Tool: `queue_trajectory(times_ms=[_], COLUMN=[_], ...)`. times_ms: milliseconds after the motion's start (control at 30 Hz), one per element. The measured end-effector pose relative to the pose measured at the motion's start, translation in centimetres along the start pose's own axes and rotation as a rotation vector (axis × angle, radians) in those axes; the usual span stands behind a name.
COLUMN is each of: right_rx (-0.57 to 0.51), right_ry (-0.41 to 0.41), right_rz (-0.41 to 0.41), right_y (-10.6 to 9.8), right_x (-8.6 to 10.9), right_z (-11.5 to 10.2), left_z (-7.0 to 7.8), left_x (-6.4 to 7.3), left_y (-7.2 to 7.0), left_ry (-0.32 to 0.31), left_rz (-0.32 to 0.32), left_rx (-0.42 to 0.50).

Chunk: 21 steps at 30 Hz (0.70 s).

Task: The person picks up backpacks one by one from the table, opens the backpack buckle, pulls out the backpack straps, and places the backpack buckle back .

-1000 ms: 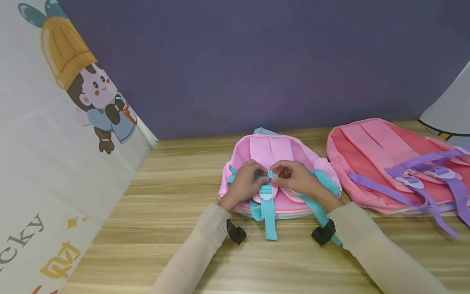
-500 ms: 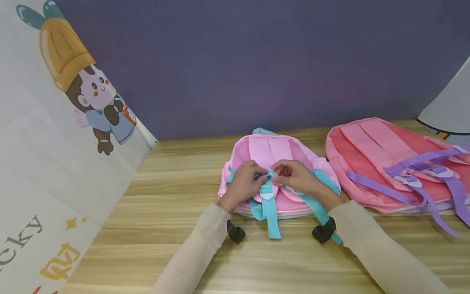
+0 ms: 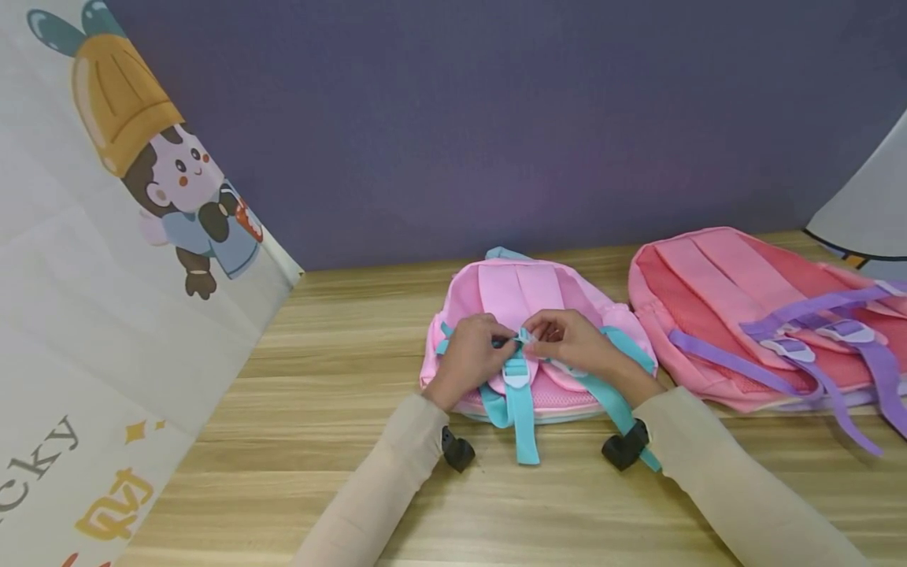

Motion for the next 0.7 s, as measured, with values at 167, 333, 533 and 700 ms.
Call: queue_trajectory(times_ms=[167, 333, 533, 700], right_rx=[0.005, 0.022, 0.029, 0.027], right_ry=[0.0, -0.009, -0.009, -0.013], right_rz=[0.005, 0.01, 0.014, 0.012], right_y=[-0.1, 0.0, -0.1, -0.1], right_x=[0.0, 0.1, 0.1, -0.1], right_z=[0.0, -0.1, -0.2, -0.1], left_z=[0.6, 1.1, 1.3, 0.7], left_x=[0.2, 0.5, 0.6, 0.3], left_y=[-0.2, -0.4, -0.5, -0.4], left_ry=[0.049, 0.099, 0.125, 0.075], left_rz=[0.071, 0.13, 0.181, 0.12], left_rx=[-0.05, -0.072, -0.101, -0.043])
Point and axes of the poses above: each hand's wrist, its own x-axis away from the middle knuckle, its own y-axis out of the palm, z = x × y, the point moved 8 cm from there along -x, towards the middle knuckle, and after that the axes turned 8 degrees about -x, right-handed, at the moved point
